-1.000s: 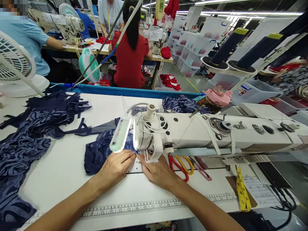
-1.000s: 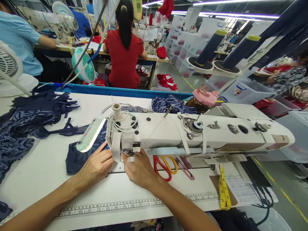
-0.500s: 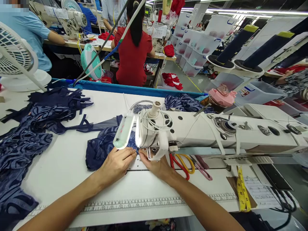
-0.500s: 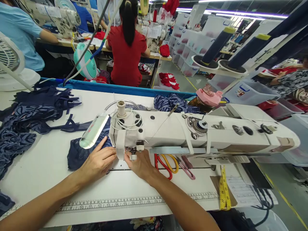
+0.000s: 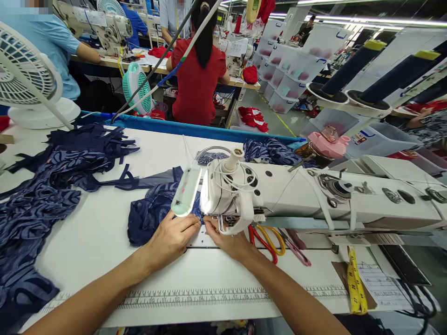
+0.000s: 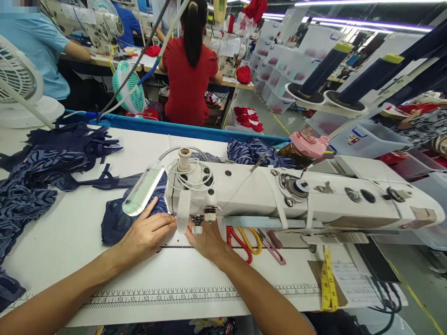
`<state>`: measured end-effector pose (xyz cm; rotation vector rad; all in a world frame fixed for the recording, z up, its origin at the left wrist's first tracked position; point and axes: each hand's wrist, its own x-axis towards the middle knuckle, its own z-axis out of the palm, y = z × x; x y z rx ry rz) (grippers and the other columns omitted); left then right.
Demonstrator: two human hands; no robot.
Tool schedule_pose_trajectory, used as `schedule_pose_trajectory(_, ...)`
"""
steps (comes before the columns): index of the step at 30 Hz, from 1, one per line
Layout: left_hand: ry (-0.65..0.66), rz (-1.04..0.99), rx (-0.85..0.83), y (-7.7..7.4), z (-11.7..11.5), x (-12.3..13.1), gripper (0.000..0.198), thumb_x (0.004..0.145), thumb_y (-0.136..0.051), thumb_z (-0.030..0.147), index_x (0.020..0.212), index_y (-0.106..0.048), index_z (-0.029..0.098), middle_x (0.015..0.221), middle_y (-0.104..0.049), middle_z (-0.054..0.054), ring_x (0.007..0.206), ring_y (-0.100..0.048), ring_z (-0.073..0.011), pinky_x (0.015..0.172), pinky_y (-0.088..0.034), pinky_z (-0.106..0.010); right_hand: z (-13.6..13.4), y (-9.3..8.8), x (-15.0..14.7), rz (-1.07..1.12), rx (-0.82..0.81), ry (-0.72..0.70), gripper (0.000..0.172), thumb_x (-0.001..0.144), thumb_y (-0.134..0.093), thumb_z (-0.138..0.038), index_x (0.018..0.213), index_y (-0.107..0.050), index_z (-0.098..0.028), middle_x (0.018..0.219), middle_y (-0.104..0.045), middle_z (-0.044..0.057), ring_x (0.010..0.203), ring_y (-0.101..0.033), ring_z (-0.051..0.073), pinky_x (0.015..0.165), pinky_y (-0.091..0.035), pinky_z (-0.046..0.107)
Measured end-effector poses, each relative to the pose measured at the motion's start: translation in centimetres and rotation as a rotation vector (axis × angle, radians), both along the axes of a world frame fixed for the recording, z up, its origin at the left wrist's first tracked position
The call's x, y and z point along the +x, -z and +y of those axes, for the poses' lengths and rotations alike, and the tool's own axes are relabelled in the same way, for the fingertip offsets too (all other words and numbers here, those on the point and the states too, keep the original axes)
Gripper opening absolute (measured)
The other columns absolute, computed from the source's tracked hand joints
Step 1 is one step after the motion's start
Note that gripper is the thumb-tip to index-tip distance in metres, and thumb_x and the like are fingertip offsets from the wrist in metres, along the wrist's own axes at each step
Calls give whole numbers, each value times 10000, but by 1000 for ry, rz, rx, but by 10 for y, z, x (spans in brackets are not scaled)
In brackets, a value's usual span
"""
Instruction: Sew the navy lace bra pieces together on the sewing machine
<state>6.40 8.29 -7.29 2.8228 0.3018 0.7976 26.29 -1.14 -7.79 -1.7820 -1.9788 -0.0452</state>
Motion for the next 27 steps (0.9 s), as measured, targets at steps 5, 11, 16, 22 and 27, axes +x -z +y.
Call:
schedule_pose_trajectory(5, 1, -5, -10, 2, 1, 0, 373, 875, -452, 0, 1159, -624, 171, 1080, -725, -72, 1014, -673, -193, 1157, -262, -609, -1, -2, 0, 43, -45, -10, 183, 956, -493, -243, 998, -669, -271, 888, -709, 28, 818, -655, 190, 790, -532, 300)
schedule_pose_trajectory(11, -3, 8, -26, 3, 1, -1, 388, 861, -472, -11, 1170, -621, 170, 1106, -715, -69, 1029, -666, -190, 1164, -281, -571, -2, -4, 1, 102, -109, -22, 194, 957, -477, -277, 936, -667, -248, 850, -686, 23, 813, -632, 176, 821, -510, 299)
schedule_pose_trajectory(16, 2, 0, -9, 1, 1, -1, 377, 846, -479, -25, 1153, -623, 139, 1097, -718, -80, 1035, -662, -194, 1161, -277, -572, -1, -8, 2, 153, -172, -2, 228, 930, -468, -273, 847, -678, -243, 780, -680, 6, 757, -622, 176, 807, -491, 313)
schedule_pose_trajectory(22, -1, -1, -4, -2, 1, -1, 389, 827, -466, -39, 1129, -629, 144, 1085, -723, -75, 1022, -667, -192, 1157, -288, -557, -1, -14, 2, 225, -219, 14, 265, 904, -440, -255, 794, -681, -246, 798, -689, 12, 824, -630, 205, 837, -476, 349)
schedule_pose_trajectory(27, -5, 1, -4, 0, 2, -1, 382, 830, -474, -36, 1130, -626, 146, 1096, -720, -69, 1019, -666, -190, 1164, -278, -548, 0, -4, 0, 297, -214, 47, 213, 902, -475, -265, 864, -684, -242, 819, -682, 20, 857, -634, 211, 890, -479, 366)
